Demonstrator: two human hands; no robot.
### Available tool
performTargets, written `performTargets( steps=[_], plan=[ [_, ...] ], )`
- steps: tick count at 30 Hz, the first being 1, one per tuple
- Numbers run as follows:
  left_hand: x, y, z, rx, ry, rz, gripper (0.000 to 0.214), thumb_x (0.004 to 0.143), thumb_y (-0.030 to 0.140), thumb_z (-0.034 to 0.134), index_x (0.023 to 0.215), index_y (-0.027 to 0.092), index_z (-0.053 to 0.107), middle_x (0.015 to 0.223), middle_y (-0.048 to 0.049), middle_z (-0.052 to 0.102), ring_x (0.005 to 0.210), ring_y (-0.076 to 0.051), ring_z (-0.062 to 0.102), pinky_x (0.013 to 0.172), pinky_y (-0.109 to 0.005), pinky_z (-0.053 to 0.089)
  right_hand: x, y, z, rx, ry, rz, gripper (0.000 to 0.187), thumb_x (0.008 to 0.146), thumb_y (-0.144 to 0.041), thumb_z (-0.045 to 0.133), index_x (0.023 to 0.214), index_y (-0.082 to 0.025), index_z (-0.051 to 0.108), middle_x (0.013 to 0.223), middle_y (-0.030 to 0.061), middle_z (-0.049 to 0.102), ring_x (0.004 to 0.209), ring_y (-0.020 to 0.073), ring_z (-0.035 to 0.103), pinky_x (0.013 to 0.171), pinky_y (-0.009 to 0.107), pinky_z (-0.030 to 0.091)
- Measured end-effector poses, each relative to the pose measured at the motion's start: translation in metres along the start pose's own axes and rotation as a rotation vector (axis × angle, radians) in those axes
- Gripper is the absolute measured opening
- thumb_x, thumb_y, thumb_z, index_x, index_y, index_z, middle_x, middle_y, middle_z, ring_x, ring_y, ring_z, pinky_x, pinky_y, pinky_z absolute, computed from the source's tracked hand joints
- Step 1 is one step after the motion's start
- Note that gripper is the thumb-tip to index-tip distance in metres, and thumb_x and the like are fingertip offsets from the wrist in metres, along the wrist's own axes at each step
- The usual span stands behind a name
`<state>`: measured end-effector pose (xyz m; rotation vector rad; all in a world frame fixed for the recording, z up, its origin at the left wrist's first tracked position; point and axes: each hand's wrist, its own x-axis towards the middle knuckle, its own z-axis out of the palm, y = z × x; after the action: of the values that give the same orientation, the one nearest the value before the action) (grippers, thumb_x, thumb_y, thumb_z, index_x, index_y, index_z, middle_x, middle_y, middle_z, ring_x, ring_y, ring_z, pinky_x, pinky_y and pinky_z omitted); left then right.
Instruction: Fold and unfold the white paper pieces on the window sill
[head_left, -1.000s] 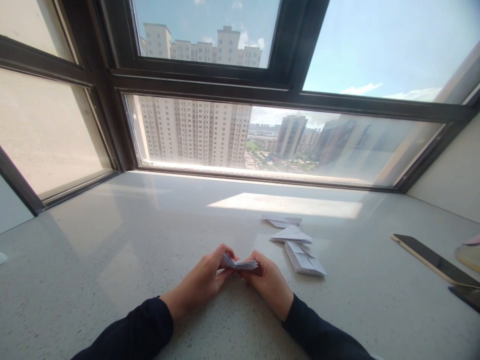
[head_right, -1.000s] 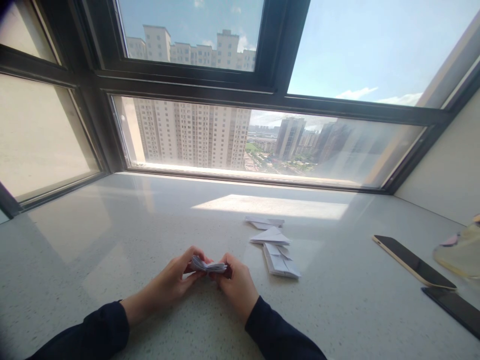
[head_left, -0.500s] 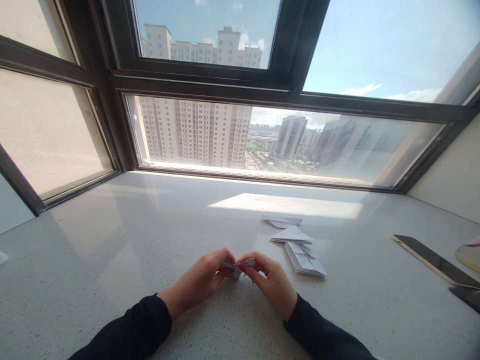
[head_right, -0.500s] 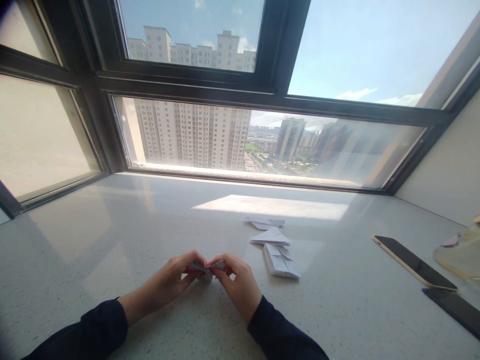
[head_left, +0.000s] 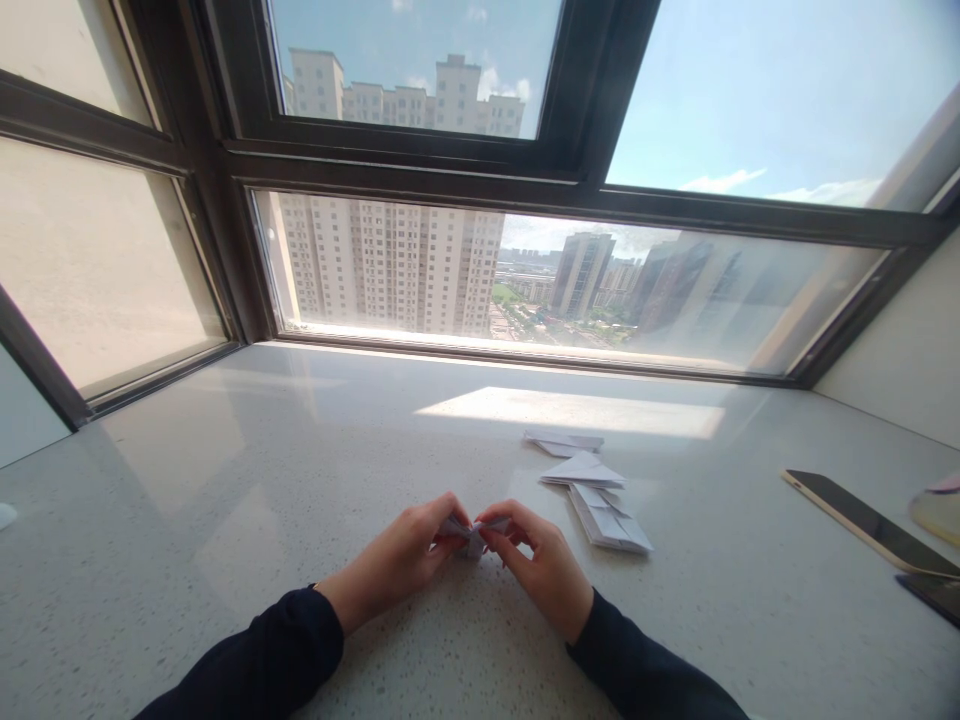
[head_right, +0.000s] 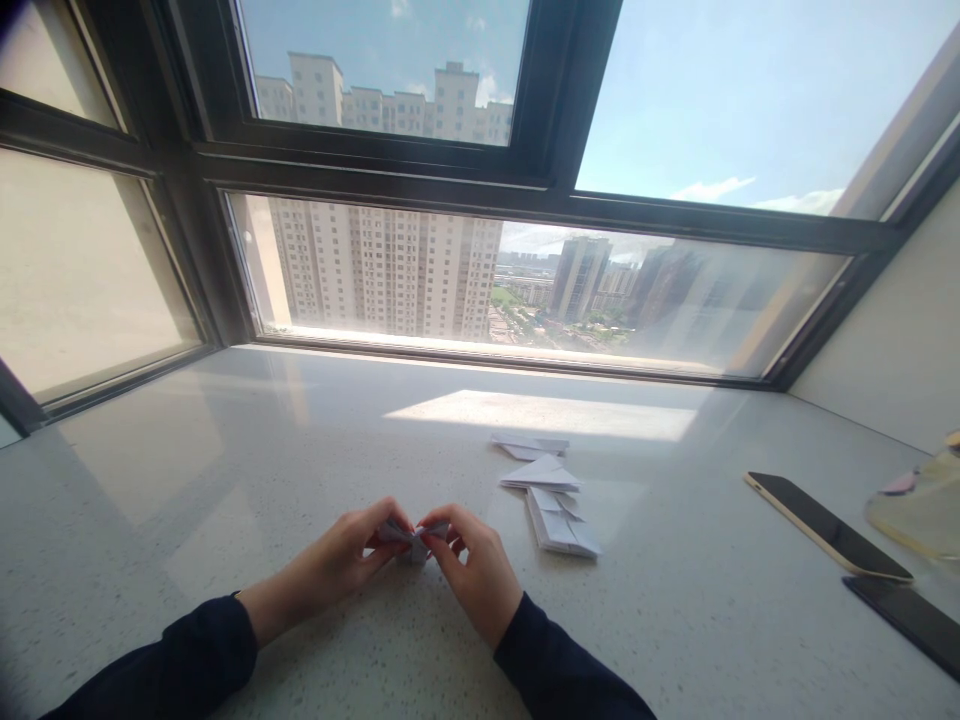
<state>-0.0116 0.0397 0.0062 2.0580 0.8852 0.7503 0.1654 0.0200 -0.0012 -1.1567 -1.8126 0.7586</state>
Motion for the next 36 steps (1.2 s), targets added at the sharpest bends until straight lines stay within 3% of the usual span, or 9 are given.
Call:
performTargets(
  steps=[3, 6, 9, 12, 14, 16, 20, 29, 36],
  plan=[
    [0.0, -0.001, 0.001, 0.005, -0.001, -0.007, 0.01, 0.074, 0.014, 0.048, 0.082, 0.017, 0.051, 0.08, -0.0031, 0.062, 0.078, -0.016, 0.057, 0.069, -0.026, 0.044, 0.002, 0.003, 0.0, 0.011, 0.023, 0.055, 0.026, 0.072, -0.024, 0.054, 0.098, -0.019, 0.052, 0.069, 0.0007, 0.063, 0.06, 0.0128, 0.056, 0.055, 0.024, 0.044],
    [-0.001, -0.001, 0.004, -0.052, 0.011, -0.021, 0.018, 0.075, 0.018, 0.05, 0.093, 0.018, 0.049, 0.071, 0.0002, 0.058, 0.066, -0.013, 0.056, 0.063, -0.024, 0.044, 0.004, 0.006, -0.004, 0.042, -0.007, 0.129, 0.017, 0.069, -0.03, 0.058, 0.08, -0.017, 0.058, 0.064, 0.0004, 0.061, 0.056, 0.0126, 0.055, 0.052, 0.024, 0.042],
    [0.0, -0.004, 0.008, -0.253, 0.011, -0.056, 0.036, 0.075, 0.028, 0.053, 0.108, 0.019, 0.039, 0.072, 0.0007, 0.056, 0.062, -0.011, 0.055, 0.059, -0.023, 0.044, 0.004, 0.01, -0.015, 0.179, -0.066, 0.225, 0.02, 0.066, -0.035, 0.06, 0.069, -0.015, 0.056, 0.059, -0.0004, 0.059, 0.052, 0.0122, 0.053, 0.048, 0.023, 0.041],
    [0.003, -0.011, 0.012, -0.45, -0.011, -0.132, 0.035, 0.079, 0.039, 0.046, 0.105, 0.017, 0.038, 0.072, -0.0015, 0.057, 0.062, -0.013, 0.059, 0.056, -0.024, 0.045, -0.003, 0.016, -0.035, 0.225, -0.134, 0.323, 0.023, 0.064, -0.035, 0.061, 0.074, -0.016, 0.053, 0.056, -0.0028, 0.055, 0.049, 0.012, 0.052, 0.046, 0.024, 0.04],
    [0.006, -0.015, 0.013, -0.491, -0.018, -0.166, 0.034, 0.079, 0.041, 0.043, 0.101, 0.016, 0.04, 0.068, -0.0013, 0.057, 0.058, -0.013, 0.059, 0.054, -0.024, 0.045, -0.012, 0.021, -0.05, 0.089, -0.149, 0.353, 0.022, 0.063, -0.031, 0.06, 0.079, -0.018, 0.053, 0.047, -0.0072, 0.047, 0.044, 0.0111, 0.047, 0.044, 0.023, 0.037],
    [0.007, -0.017, 0.014, -0.485, -0.014, -0.168, 0.03, 0.079, 0.039, 0.044, 0.099, 0.016, 0.041, 0.066, -0.0006, 0.057, 0.056, -0.012, 0.058, 0.054, -0.024, 0.045, -0.024, 0.026, -0.064, -0.14, -0.086, 0.317, 0.022, 0.063, -0.026, 0.059, 0.084, -0.019, 0.054, 0.042, -0.0097, 0.038, 0.04, 0.011, 0.042, 0.042, 0.023, 0.033],
    [0.005, -0.015, 0.016, -0.423, 0.013, -0.133, 0.026, 0.079, 0.029, 0.045, 0.102, 0.018, 0.039, 0.062, 0.0025, 0.053, 0.054, -0.01, 0.054, 0.056, -0.025, 0.044, -0.042, 0.031, -0.08, -0.413, 0.027, 0.227, 0.027, 0.066, -0.025, 0.052, 0.093, -0.021, 0.052, 0.048, -0.0063, 0.045, 0.043, 0.0136, 0.046, 0.046, 0.025, 0.036],
    [0.004, -0.017, 0.017, -0.377, -0.002, -0.123, 0.023, 0.08, 0.028, 0.04, 0.101, 0.017, 0.04, 0.062, 0.0023, 0.052, 0.054, -0.01, 0.053, 0.056, -0.025, 0.042, -0.045, 0.041, -0.113, -0.592, -0.005, 0.158, 0.02, 0.065, -0.02, 0.05, 0.084, -0.026, 0.049, 0.053, -0.0024, 0.055, 0.046, 0.0166, 0.053, 0.045, 0.025, 0.038],
    [0.004, -0.02, 0.02, -0.38, 0.022, -0.137, 0.021, 0.08, 0.028, 0.04, 0.097, 0.016, 0.044, 0.062, 0.0018, 0.052, 0.054, -0.011, 0.054, 0.054, -0.025, 0.042, -0.043, 0.041, -0.122, -0.663, -0.141, 0.246, 0.024, 0.066, -0.016, 0.048, 0.089, -0.023, 0.042, 0.057, -0.0045, 0.054, 0.054, 0.0156, 0.055, 0.052, 0.024, 0.04]
  ],
)
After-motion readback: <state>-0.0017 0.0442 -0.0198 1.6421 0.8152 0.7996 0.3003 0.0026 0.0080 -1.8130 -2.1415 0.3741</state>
